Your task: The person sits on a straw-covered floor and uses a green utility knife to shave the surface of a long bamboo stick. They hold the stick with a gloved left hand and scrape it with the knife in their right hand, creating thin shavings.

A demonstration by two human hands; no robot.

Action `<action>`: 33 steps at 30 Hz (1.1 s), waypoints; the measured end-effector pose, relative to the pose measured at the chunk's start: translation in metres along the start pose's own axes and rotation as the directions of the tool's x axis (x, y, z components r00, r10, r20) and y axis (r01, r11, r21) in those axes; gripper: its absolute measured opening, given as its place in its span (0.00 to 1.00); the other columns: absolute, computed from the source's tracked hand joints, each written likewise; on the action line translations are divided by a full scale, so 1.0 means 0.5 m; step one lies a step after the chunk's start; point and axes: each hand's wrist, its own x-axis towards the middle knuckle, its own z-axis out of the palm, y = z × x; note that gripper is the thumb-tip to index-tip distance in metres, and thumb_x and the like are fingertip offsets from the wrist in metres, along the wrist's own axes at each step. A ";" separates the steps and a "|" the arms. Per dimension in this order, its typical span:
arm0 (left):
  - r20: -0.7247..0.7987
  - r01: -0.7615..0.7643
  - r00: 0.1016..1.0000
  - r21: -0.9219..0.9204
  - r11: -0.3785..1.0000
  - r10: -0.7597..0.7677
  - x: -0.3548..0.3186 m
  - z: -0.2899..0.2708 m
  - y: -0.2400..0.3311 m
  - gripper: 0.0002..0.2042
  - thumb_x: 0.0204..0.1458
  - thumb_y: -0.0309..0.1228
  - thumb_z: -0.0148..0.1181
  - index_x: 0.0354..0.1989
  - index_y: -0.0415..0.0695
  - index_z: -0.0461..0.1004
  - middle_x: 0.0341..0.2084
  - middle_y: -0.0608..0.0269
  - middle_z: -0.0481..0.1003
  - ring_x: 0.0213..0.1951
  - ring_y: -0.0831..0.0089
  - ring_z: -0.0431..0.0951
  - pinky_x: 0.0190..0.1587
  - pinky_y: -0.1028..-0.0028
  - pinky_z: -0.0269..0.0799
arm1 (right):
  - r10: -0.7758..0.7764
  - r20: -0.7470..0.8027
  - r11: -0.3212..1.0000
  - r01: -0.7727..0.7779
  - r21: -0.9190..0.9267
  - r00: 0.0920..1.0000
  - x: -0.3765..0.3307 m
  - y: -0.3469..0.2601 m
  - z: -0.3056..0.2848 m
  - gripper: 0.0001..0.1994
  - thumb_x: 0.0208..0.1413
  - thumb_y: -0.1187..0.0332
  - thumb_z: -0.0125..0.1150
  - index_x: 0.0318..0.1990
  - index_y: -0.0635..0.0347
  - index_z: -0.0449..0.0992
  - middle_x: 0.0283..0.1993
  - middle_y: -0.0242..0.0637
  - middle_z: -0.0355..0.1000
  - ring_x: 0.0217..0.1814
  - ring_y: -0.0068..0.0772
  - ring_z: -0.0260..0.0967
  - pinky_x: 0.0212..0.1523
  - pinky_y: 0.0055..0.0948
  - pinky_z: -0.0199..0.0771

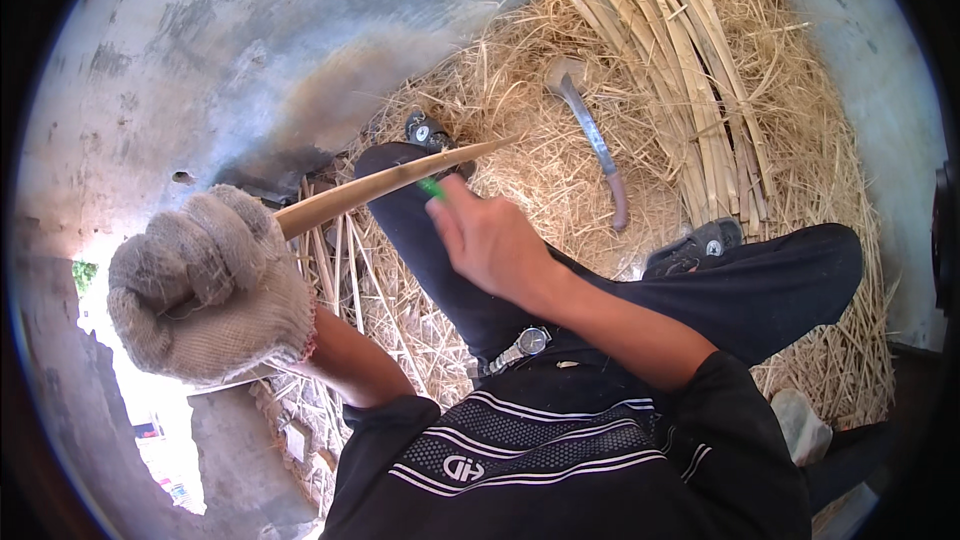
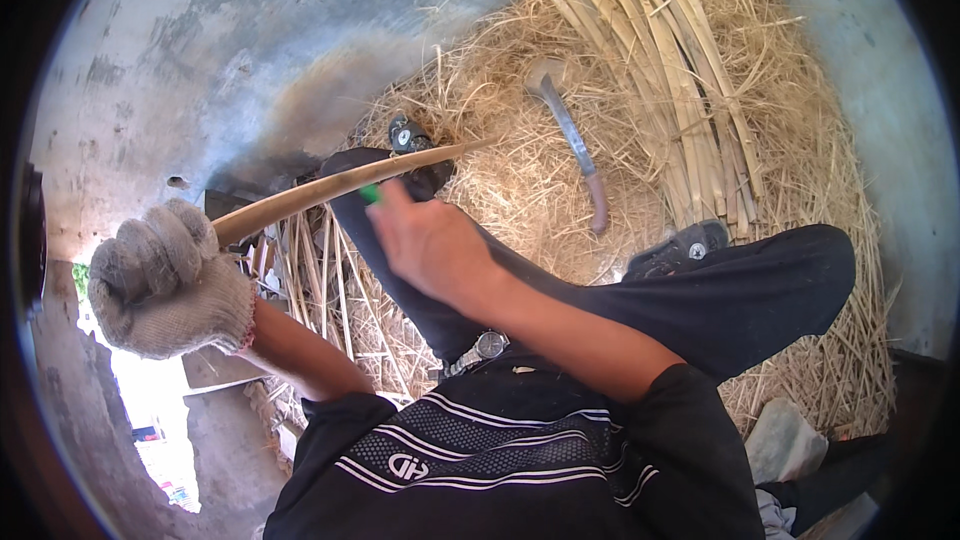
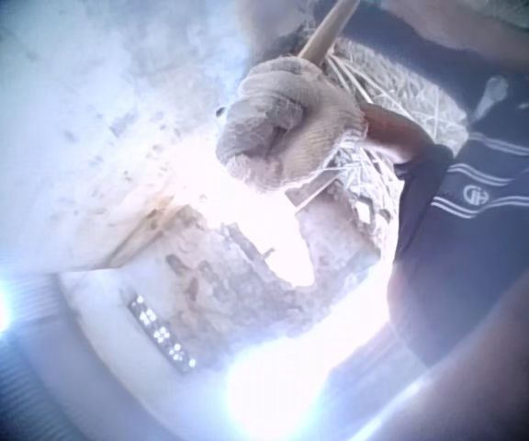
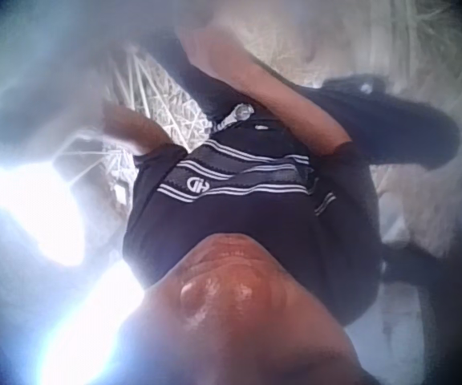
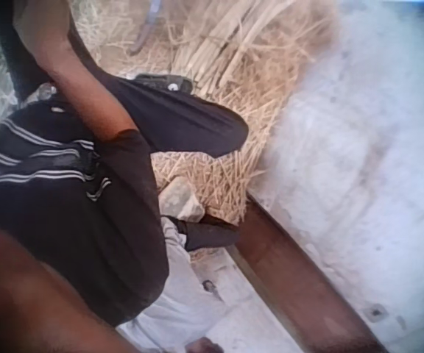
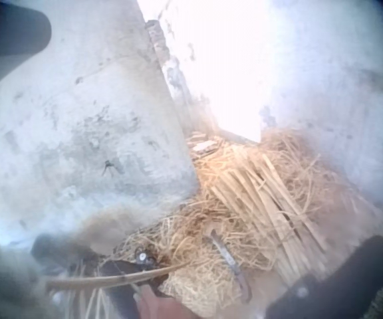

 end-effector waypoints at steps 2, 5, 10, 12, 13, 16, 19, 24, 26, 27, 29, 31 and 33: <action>0.036 -0.029 0.999 0.046 0.999 0.027 0.002 -0.014 -0.002 0.16 0.56 0.37 0.37 0.15 0.51 0.59 0.07 0.69 0.55 0.07 0.79 0.51 0.09 0.75 0.49 | 0.258 0.006 0.949 -0.253 -0.188 0.966 0.007 0.119 0.033 0.13 0.64 0.61 0.47 0.45 0.62 0.67 0.20 0.60 0.69 0.22 0.65 0.70 0.21 0.55 0.71; -0.230 -0.064 0.967 0.187 0.980 0.107 -0.013 -0.018 -0.004 0.18 0.59 0.42 0.37 0.21 0.47 0.64 0.08 0.70 0.55 0.08 0.78 0.51 0.09 0.74 0.49 | 0.275 0.063 0.945 -0.258 -0.202 0.959 0.015 0.166 0.033 0.14 0.65 0.60 0.45 0.44 0.63 0.67 0.22 0.62 0.70 0.29 0.67 0.72 0.30 0.57 0.72; -0.178 -0.110 0.974 0.184 0.977 0.143 -0.012 -0.029 -0.012 0.22 0.63 0.46 0.34 0.29 0.43 0.68 0.10 0.72 0.54 0.11 0.78 0.53 0.12 0.75 0.52 | 0.270 0.164 0.962 -0.263 -0.069 0.949 0.017 0.087 0.009 0.15 0.64 0.61 0.48 0.48 0.64 0.70 0.25 0.60 0.72 0.31 0.63 0.73 0.34 0.53 0.70; -0.100 -0.072 0.992 0.078 0.994 0.080 -0.008 -0.045 -0.008 0.22 0.64 0.45 0.32 0.28 0.44 0.68 0.11 0.73 0.54 0.13 0.78 0.53 0.15 0.74 0.55 | 0.046 0.080 0.993 -0.054 0.105 0.996 0.007 0.039 0.008 0.16 0.64 0.62 0.49 0.54 0.62 0.68 0.25 0.57 0.72 0.30 0.61 0.73 0.32 0.51 0.71; -0.050 -0.045 0.998 0.050 0.998 0.048 0.000 -0.051 -0.011 0.21 0.64 0.44 0.32 0.27 0.45 0.67 0.12 0.73 0.53 0.14 0.79 0.53 0.17 0.74 0.56 | -0.062 0.028 0.982 0.056 0.179 0.998 0.008 0.012 0.009 0.16 0.64 0.62 0.49 0.55 0.61 0.68 0.25 0.56 0.72 0.30 0.60 0.73 0.32 0.50 0.71; -0.453 0.053 0.888 0.282 0.958 0.084 0.027 0.054 -0.023 0.17 0.64 0.39 0.31 0.21 0.52 0.57 0.13 0.75 0.50 0.16 0.80 0.50 0.22 0.73 0.55 | -0.145 0.004 0.977 0.143 0.162 0.989 0.012 -0.019 -0.002 0.16 0.65 0.63 0.48 0.55 0.61 0.67 0.24 0.56 0.72 0.29 0.60 0.72 0.30 0.49 0.71; -0.134 -0.022 0.990 0.092 0.996 0.034 0.006 -0.001 -0.015 0.17 0.61 0.36 0.32 0.17 0.54 0.55 0.10 0.76 0.49 0.14 0.82 0.49 0.18 0.77 0.51 | 0.201 0.123 0.980 -0.199 -0.032 0.972 0.024 0.026 0.006 0.15 0.66 0.62 0.46 0.52 0.63 0.66 0.23 0.57 0.71 0.28 0.61 0.72 0.27 0.51 0.70; -0.406 -0.045 0.900 0.274 0.961 0.158 -0.006 0.030 -0.022 0.18 0.60 0.38 0.31 0.16 0.53 0.57 0.07 0.75 0.50 0.10 0.82 0.47 0.11 0.79 0.45 | 0.331 0.148 0.941 -0.314 -0.125 0.932 0.028 0.166 0.032 0.15 0.67 0.59 0.42 0.44 0.63 0.67 0.23 0.59 0.72 0.29 0.65 0.72 0.32 0.57 0.71; -0.362 -0.026 0.922 0.299 0.954 0.139 -0.008 0.014 -0.011 0.19 0.60 0.38 0.31 0.16 0.52 0.59 0.07 0.75 0.50 0.10 0.83 0.48 0.11 0.79 0.47 | 0.217 0.144 0.976 -0.219 -0.003 0.965 0.031 0.089 0.009 0.15 0.67 0.59 0.43 0.45 0.63 0.68 0.22 0.57 0.71 0.27 0.64 0.71 0.31 0.55 0.70; -0.355 -0.049 0.923 0.274 0.961 0.148 -0.005 0.018 -0.018 0.19 0.60 0.38 0.31 0.16 0.52 0.61 0.07 0.75 0.51 0.09 0.83 0.48 0.11 0.79 0.47 | 0.136 0.107 0.987 -0.143 0.066 0.985 0.030 0.066 0.008 0.15 0.67 0.59 0.44 0.47 0.64 0.68 0.22 0.56 0.70 0.26 0.63 0.70 0.31 0.54 0.69; -0.307 -0.054 0.942 0.257 0.965 0.134 0.005 0.022 -0.028 0.19 0.60 0.37 0.31 0.16 0.52 0.61 0.07 0.75 0.51 0.09 0.83 0.48 0.11 0.79 0.48 | 0.010 0.049 0.991 -0.016 0.131 0.999 0.029 0.059 0.016 0.16 0.66 0.60 0.46 0.49 0.64 0.69 0.20 0.55 0.70 0.25 0.61 0.71 0.29 0.53 0.68; -0.306 -0.048 0.943 0.267 0.962 0.132 0.015 0.015 -0.024 0.19 0.60 0.37 0.32 0.16 0.52 0.61 0.06 0.75 0.51 0.09 0.83 0.48 0.11 0.79 0.48 | 0.254 0.090 0.967 -0.256 0.010 0.963 0.043 0.098 0.030 0.15 0.66 0.60 0.46 0.48 0.64 0.70 0.21 0.55 0.70 0.26 0.62 0.71 0.30 0.53 0.68; -0.341 -0.032 0.930 0.287 0.957 0.134 0.019 0.014 -0.036 0.19 0.60 0.37 0.33 0.15 0.52 0.61 0.06 0.74 0.50 0.09 0.83 0.48 0.11 0.79 0.48 | 0.364 0.057 0.920 -0.350 -0.175 0.930 0.046 0.222 0.053 0.17 0.67 0.57 0.42 0.47 0.63 0.68 0.24 0.60 0.72 0.31 0.66 0.73 0.31 0.55 0.73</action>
